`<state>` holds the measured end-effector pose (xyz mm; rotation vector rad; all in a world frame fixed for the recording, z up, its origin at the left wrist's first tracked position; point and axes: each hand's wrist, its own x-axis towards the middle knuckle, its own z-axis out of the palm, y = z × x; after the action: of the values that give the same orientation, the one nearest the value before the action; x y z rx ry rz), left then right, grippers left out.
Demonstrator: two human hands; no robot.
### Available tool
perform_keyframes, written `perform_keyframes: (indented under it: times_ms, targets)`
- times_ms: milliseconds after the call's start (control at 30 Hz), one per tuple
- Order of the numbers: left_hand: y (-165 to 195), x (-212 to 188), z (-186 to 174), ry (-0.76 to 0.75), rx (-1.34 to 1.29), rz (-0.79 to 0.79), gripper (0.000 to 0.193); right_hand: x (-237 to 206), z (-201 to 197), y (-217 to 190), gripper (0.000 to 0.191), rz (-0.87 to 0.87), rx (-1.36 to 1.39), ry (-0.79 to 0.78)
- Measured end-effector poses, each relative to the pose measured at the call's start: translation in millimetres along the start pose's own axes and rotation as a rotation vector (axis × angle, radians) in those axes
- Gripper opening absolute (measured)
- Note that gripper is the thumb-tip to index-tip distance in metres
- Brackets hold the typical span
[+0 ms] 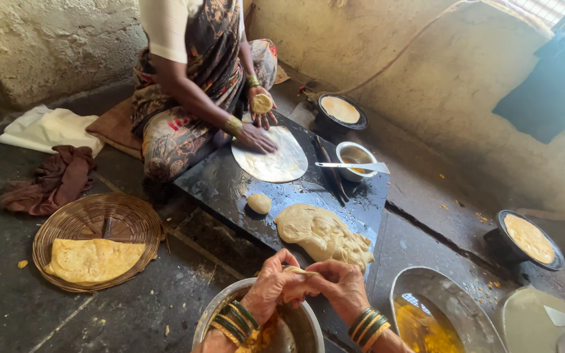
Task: The person sits on the floor and repeatedly takes portions of a yellow filling from a metal bowl, encloses them in small balls of dough, and shapes them into stuffed balls. Another person in the background rolls and cooks flatbreads on a griddle.
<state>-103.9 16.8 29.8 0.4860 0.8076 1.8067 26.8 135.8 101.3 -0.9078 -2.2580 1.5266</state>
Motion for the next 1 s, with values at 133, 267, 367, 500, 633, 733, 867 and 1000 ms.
perform_keyframes:
  times_ms: [133, 267, 367, 500, 633, 733, 867, 1000]
  targets:
    - [6.9, 3.1, -1.2, 0.063, -0.013, 0.083, 0.028, -7.4, 5.1, -5.7, 0.054, -0.21, 0.049, -0.177]
    - [15.1, -0.9, -0.9, 0.037, -0.236, -0.126, 0.025, -8.2, 7.0, -10.7, 0.04, -0.503, -0.38, -0.058]
    - [14.9, -5.5, 1.0, 0.006, -0.007, 0.012, 0.032, -4.1, 6.3, -12.0, 0.025, -0.347, -0.542, 0.003]
    - [13.7, -11.4, -4.8, -0.139, 0.014, 0.042, 0.033, 0.5, 3.3, -6.1, 0.021, -0.025, -0.188, -0.029]
    - [18.3, -11.9, -16.7, -0.205, 0.129, 0.042, 0.028, 5.5, -0.5, 9.0, 0.014, 0.024, 0.183, -0.157]
    - [25.4, -3.7, -26.5, -0.235, 0.262, 0.056, 0.021, 13.9, -4.9, 21.8, 0.011, 0.116, 0.328, -0.219]
    - [30.5, 10.8, -39.4, -0.142, 0.323, 0.197, 0.018, 34.1, -25.5, 32.2, 0.008, 0.216, 0.518, -0.248]
    - [36.9, 12.6, -63.2, 0.331, 0.226, 0.137, 0.02, 57.3, -57.0, 45.5, 0.015, 0.178, 0.416, -0.006]
